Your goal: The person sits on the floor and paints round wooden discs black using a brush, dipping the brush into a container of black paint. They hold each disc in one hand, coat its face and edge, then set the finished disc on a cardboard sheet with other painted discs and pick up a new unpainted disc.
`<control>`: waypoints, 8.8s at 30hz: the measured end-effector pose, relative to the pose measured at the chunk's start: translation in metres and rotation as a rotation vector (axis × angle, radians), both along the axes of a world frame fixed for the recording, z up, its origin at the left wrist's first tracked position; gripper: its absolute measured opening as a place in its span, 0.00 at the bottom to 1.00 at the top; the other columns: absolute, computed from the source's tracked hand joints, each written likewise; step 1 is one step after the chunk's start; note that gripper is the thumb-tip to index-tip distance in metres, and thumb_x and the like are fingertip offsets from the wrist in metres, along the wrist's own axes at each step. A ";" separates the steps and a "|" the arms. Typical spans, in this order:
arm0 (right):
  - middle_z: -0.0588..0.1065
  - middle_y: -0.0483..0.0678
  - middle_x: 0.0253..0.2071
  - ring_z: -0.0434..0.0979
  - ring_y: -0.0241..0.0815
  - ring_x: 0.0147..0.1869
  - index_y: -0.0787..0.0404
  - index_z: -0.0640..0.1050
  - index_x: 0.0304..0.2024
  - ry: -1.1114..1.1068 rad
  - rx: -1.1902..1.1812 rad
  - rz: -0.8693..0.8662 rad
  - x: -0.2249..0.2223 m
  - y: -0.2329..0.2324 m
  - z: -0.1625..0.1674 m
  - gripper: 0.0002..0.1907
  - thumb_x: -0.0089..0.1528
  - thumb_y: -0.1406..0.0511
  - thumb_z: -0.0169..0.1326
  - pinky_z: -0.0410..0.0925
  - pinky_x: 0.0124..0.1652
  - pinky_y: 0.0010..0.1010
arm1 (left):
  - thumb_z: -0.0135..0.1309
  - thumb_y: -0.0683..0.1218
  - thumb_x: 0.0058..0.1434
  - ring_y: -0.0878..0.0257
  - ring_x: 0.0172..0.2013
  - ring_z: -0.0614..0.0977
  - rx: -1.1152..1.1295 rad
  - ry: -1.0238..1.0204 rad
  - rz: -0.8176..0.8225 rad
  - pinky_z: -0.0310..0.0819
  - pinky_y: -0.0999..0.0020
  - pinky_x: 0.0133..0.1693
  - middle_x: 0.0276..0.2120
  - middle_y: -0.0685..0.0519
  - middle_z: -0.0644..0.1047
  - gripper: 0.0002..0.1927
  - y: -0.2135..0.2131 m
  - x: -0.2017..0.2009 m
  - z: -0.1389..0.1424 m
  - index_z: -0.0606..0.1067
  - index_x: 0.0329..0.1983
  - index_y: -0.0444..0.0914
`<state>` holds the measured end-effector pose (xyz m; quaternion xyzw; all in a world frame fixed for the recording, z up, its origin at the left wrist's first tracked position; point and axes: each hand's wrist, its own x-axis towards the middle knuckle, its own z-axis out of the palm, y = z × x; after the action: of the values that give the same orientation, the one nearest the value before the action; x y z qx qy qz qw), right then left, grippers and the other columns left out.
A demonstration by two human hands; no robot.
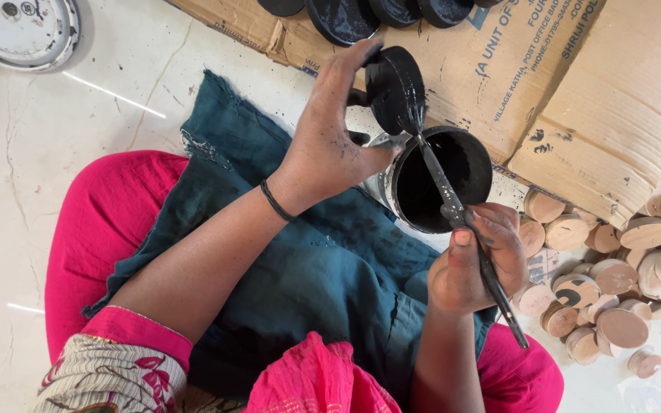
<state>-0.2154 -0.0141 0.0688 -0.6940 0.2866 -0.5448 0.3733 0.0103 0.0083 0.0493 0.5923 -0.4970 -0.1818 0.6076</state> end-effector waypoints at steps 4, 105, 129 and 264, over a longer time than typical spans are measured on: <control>0.78 0.55 0.36 0.74 0.44 0.42 0.69 0.77 0.46 -0.025 0.006 -0.009 -0.002 -0.001 0.000 0.11 0.66 0.67 0.60 0.65 0.46 0.31 | 0.71 0.37 0.51 0.53 0.64 0.72 0.059 0.032 -0.045 0.74 0.62 0.67 0.64 0.47 0.67 0.49 0.002 -0.002 0.000 0.58 0.74 0.40; 0.77 0.53 0.35 0.75 0.47 0.45 0.70 0.74 0.42 0.053 -0.063 -0.107 0.003 -0.005 0.008 0.14 0.66 0.63 0.57 0.68 0.49 0.37 | 0.72 0.43 0.49 0.57 0.54 0.77 0.125 0.076 -0.050 0.77 0.67 0.58 0.53 0.49 0.69 0.45 0.005 -0.005 0.001 0.65 0.71 0.36; 0.78 0.57 0.40 0.76 0.48 0.45 0.68 0.76 0.45 0.056 -0.095 -0.049 0.001 -0.002 -0.003 0.10 0.67 0.66 0.59 0.69 0.51 0.37 | 0.75 0.42 0.53 0.61 0.57 0.78 0.119 0.368 -0.033 0.80 0.68 0.57 0.57 0.50 0.71 0.44 -0.003 -0.010 -0.020 0.66 0.70 0.35; 0.77 0.59 0.37 0.75 0.52 0.43 0.70 0.75 0.43 0.196 -0.119 -0.063 0.004 -0.003 0.011 0.15 0.67 0.62 0.59 0.69 0.51 0.38 | 0.71 0.45 0.49 0.55 0.53 0.82 0.203 -0.026 -0.044 0.80 0.64 0.57 0.57 0.49 0.75 0.48 0.009 0.000 0.004 0.63 0.74 0.45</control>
<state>-0.2110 -0.0167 0.0802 -0.7557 0.3104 -0.5017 0.2844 0.0099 0.0173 0.0530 0.6423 -0.4967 -0.2367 0.5337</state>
